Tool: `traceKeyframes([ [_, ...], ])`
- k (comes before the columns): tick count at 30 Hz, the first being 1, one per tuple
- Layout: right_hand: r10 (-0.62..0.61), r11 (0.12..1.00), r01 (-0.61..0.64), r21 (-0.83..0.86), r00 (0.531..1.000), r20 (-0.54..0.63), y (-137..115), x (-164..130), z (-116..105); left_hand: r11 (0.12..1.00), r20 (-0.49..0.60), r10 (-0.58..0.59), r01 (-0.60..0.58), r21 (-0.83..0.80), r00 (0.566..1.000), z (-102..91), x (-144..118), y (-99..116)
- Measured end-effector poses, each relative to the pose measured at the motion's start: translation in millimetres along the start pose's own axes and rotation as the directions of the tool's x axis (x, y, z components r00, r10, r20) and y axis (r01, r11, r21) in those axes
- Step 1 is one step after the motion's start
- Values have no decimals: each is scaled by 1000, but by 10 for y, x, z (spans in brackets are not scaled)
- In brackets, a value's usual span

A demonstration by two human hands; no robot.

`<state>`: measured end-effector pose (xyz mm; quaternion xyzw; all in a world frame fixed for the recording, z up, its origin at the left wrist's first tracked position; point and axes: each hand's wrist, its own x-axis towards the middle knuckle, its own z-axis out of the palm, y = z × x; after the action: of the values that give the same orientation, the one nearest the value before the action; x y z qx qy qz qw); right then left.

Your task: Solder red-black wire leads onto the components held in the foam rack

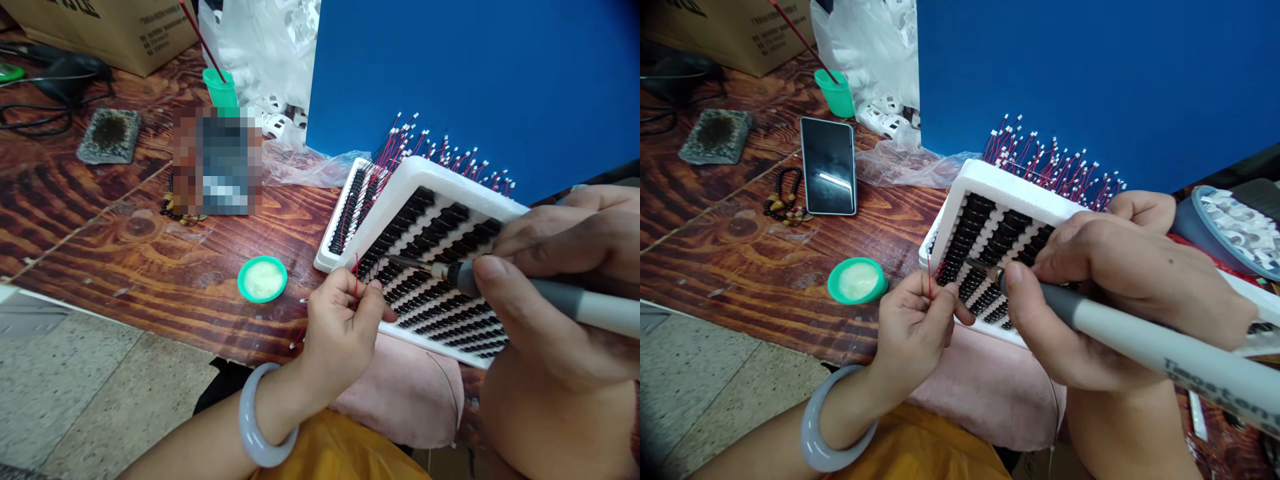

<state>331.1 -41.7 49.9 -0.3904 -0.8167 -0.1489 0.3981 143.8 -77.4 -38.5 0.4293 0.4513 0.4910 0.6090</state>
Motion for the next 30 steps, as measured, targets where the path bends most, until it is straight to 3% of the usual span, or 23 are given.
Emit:
traceKeyframes([
  [3,-123,991,122,53,992,19,113,-16,31,1000,3,9,-9,16,1000,-5,3,12],
  [12,-93,995,88,52,991,96,75,-15,-57,1000,-12,-4,4,22,1000,4,3,10],
  [16,46,999,-48,1,973,226,-37,16,-118,1000,-11,-6,6,13,1000,2,-1,2],
  [19,166,986,-157,-57,954,251,-153,40,-139,1000,-14,-6,6,5,1000,-6,1,2],
  [24,134,991,-122,-61,948,288,-199,69,-143,1000,-14,-2,2,-3,1000,-7,4,3],
  [30,134,991,-120,-60,923,360,-84,91,-191,1000,-13,-9,9,-18,1000,3,5,-25],
])
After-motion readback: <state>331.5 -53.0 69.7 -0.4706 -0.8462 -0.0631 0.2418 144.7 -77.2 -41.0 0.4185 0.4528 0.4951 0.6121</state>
